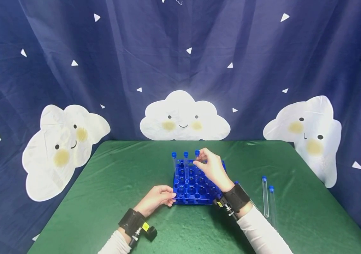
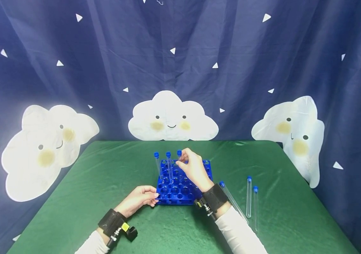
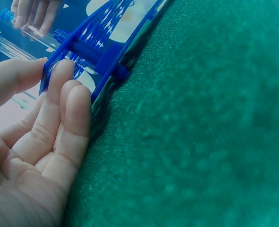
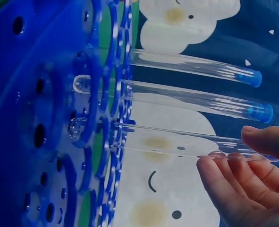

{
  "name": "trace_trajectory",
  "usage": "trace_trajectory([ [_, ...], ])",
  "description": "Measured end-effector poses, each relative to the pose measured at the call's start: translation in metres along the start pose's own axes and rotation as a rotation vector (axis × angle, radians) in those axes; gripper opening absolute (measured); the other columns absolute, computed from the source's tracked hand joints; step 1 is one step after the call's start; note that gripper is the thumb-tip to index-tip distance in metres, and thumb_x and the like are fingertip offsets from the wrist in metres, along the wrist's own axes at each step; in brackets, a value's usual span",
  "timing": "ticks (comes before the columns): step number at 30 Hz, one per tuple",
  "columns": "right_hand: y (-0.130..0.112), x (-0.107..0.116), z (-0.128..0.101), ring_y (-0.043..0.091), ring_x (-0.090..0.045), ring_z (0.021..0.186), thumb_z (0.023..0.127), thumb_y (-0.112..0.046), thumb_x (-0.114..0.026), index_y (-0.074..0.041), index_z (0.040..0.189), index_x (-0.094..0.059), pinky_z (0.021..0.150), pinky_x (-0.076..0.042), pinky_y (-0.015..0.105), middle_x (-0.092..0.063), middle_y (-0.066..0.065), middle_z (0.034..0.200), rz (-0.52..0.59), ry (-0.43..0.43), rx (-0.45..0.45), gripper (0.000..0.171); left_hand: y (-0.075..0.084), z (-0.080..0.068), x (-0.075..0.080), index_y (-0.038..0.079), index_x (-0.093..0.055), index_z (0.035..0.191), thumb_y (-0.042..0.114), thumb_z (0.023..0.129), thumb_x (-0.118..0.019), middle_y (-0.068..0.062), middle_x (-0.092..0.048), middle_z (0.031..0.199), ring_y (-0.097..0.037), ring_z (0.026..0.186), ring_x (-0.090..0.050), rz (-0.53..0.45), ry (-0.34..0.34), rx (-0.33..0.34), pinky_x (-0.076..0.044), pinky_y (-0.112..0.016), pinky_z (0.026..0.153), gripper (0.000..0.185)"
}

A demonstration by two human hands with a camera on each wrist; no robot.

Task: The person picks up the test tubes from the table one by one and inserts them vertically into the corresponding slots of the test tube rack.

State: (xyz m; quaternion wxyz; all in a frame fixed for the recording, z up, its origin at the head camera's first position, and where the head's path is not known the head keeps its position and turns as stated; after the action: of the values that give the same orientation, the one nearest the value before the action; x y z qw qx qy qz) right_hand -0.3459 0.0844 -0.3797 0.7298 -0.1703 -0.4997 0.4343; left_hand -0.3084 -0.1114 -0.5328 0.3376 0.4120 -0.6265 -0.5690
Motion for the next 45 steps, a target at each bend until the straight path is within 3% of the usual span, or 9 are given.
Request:
trace_trajectory([
  [9, 0.002, -0.005, -0.001, 0.027, -0.07, 0.085, 0.082, -0.005, -0.076, -0.005, 0.098, -0.058, 0.081, -0.057, 0.045, -0.071, 0.01, 0.088, -0.003, -0.013, 0.002, 0.024, -0.002, 0.002, 0.001, -0.006, -0.06, 0.105, 0.013, 0.09, -0.067, -0.001, -0.07, 0.082, -0.011, 0.073, -0.066, 0.01, 0.007, -0.001, -0.058, -0.023, 0.067, 0.026],
  [16, -0.002, -0.002, -0.003, 0.022, -0.069, 0.079, 0.081, -0.005, -0.075, -0.005, 0.097, -0.057, 0.072, -0.058, 0.039, -0.069, 0.008, 0.084, 0.004, 0.014, 0.088, 0.025, -0.002, 0.001, 0.001, -0.004, -0.06, 0.104, 0.013, 0.09, -0.068, -0.001, -0.07, 0.082, -0.011, 0.073, -0.066, 0.009, 0.011, -0.003, -0.058, -0.024, 0.067, 0.024],
  [24, 0.004, -0.004, -0.004, 0.024, -0.07, 0.087, 0.083, -0.007, -0.076, -0.005, 0.106, -0.058, 0.081, -0.057, 0.042, -0.07, 0.01, 0.093, 0.007, -0.05, 0.002, 0.029, -0.001, 0.0, 0.002, -0.006, -0.06, 0.105, 0.014, 0.089, -0.068, -0.001, -0.07, 0.082, -0.012, 0.074, -0.066, 0.005, 0.003, 0.0, -0.058, -0.024, 0.067, 0.027],
  [31, 0.006, 0.014, -0.009, 0.025, -0.07, 0.09, 0.083, -0.009, -0.075, -0.005, 0.112, -0.06, 0.083, -0.058, 0.043, -0.07, 0.012, 0.096, 0.044, -0.04, 0.009, 0.032, 0.0, 0.0, 0.0, -0.007, -0.059, 0.107, 0.013, 0.09, -0.067, -0.001, -0.07, 0.084, -0.012, 0.075, -0.066, 0.02, 0.009, -0.005, -0.058, -0.023, 0.068, 0.027],
  [45, 0.043, 0.064, -0.03, 0.027, -0.069, 0.092, 0.085, -0.011, -0.074, -0.008, 0.11, -0.061, 0.082, -0.058, 0.045, -0.07, 0.013, 0.098, -0.068, -0.007, -0.037, 0.028, -0.002, 0.001, 0.001, -0.006, -0.059, 0.106, 0.015, 0.09, -0.068, -0.001, -0.07, 0.084, -0.012, 0.075, -0.066, 0.015, 0.007, -0.001, -0.058, -0.024, 0.068, 0.028],
])
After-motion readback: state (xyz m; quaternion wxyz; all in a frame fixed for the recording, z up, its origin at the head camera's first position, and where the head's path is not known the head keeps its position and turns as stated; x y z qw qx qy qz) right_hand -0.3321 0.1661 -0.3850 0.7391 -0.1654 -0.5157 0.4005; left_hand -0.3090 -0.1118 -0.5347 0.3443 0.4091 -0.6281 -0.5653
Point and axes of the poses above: each hand's wrist, its own z-axis towards the middle knuckle, its own x-axis out of the back of the hand, y = z × x, the point moved 8 cm from there along z, towards the middle knuckle
